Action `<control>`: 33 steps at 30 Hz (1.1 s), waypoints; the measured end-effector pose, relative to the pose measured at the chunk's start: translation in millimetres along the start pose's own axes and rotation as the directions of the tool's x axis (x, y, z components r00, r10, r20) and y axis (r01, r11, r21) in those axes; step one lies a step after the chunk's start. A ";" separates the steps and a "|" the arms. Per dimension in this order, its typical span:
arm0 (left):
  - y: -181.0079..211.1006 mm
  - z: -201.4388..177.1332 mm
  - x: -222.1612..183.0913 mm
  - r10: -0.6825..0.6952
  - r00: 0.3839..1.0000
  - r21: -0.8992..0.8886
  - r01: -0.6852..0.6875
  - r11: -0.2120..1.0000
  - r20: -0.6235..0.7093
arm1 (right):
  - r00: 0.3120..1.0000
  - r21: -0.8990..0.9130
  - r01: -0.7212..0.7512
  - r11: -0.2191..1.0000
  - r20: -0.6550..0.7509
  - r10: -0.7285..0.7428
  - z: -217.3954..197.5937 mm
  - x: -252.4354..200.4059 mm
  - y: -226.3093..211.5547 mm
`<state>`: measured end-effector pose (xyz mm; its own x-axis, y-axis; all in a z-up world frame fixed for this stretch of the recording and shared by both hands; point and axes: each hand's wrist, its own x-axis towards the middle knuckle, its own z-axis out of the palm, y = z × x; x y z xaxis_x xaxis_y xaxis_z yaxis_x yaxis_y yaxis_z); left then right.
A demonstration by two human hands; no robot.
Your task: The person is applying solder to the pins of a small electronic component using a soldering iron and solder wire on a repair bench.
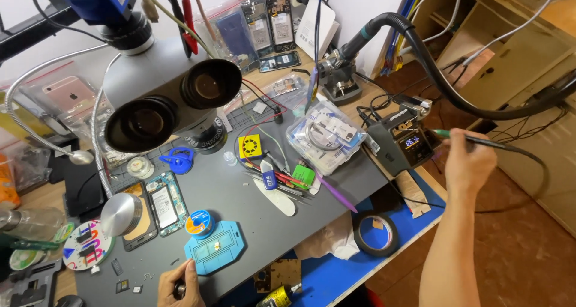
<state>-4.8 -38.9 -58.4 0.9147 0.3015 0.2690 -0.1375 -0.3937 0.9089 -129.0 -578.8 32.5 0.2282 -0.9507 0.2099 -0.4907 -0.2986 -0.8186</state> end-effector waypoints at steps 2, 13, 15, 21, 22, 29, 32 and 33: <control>19.9 -1.2 -1.6 0.023 0.999 0.000 -0.023 1.000 -0.029 | 0.878 0.063 0.298 0.952 -0.410 -0.248 7.8 12.0 39.9; 40.3 -22.7 14.4 0.175 0.969 -0.136 -0.152 0.979 0.175 | 0.816 0.572 0.484 0.662 -0.024 -0.577 54.0 -179.3 -16.2; 41.6 -22.7 16.1 0.181 0.965 -0.148 -0.154 0.977 0.191 | 0.756 0.652 0.439 0.618 0.103 -0.646 69.7 -218.0 -39.3; 47.3 -23.2 26.6 0.285 0.931 -0.186 -0.245 0.951 0.229 | 0.495 0.628 0.323 0.708 0.525 -0.692 104.6 -298.3 -79.4; 47.3 -22.8 28.9 0.303 0.921 -0.142 -0.275 0.951 0.243 | 0.437 0.647 0.420 0.636 0.471 -0.767 108.7 -303.7 -87.4; 40.0 -13.0 33.0 0.386 0.881 -0.040 -0.390 0.920 0.272 | 0.331 0.644 0.527 0.554 0.444 -0.832 116.6 -318.4 -106.6; 38.7 -12.8 34.0 0.368 0.888 -0.060 -0.366 0.929 0.275 | 0.291 0.645 0.560 0.519 0.434 -0.853 119.5 -318.8 -105.9; 39.0 -12.5 34.2 0.367 0.889 -0.059 -0.365 0.929 0.274 | 0.289 0.646 0.560 0.519 0.434 -0.853 119.9 -319.6 -106.5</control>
<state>16.3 -33.1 -9.8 0.8669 -0.1145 0.4852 -0.4843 -0.4246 0.7650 -48.8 -233.1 -11.5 0.8498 0.0160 0.5268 0.4165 -0.6330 -0.6526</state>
